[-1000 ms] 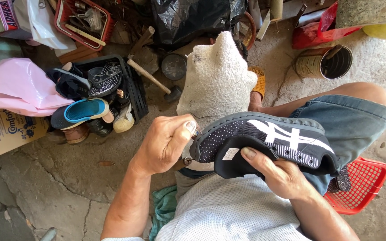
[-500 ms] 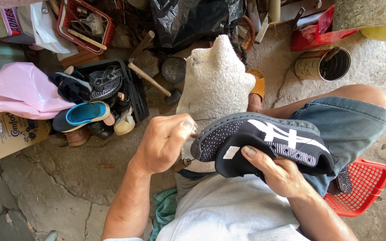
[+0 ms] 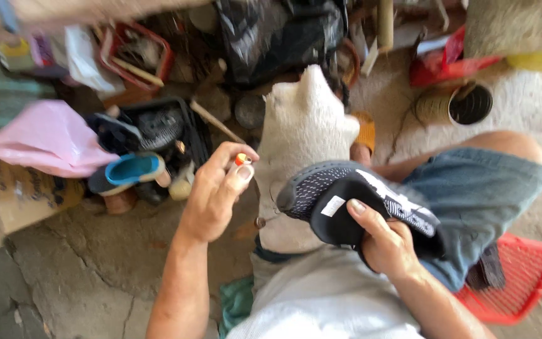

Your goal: Hand-sewing the sole of a sneaker using a needle and thread in a repair shop.

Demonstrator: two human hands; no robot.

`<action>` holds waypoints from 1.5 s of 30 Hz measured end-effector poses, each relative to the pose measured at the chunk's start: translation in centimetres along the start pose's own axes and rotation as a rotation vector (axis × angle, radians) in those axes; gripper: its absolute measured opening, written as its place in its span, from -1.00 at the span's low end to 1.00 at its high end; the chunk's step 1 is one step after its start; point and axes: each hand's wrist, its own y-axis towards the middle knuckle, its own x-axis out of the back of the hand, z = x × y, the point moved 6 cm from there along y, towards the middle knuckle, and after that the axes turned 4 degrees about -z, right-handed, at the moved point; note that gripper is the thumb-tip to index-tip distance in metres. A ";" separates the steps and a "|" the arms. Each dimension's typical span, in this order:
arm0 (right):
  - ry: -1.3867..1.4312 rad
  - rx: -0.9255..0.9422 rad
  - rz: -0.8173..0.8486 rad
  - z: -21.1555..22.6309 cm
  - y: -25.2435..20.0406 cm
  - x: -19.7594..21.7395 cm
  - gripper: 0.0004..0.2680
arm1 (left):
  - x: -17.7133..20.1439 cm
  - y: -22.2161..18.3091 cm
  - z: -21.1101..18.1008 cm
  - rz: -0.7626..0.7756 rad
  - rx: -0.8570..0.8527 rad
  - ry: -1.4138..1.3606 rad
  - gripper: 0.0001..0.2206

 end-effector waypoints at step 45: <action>-1.713 1.041 -0.040 1.7 -3.0 5.1 -0.84 | -3.1 -4.9 -1.1 -0.073 -0.628 1.102 -0.72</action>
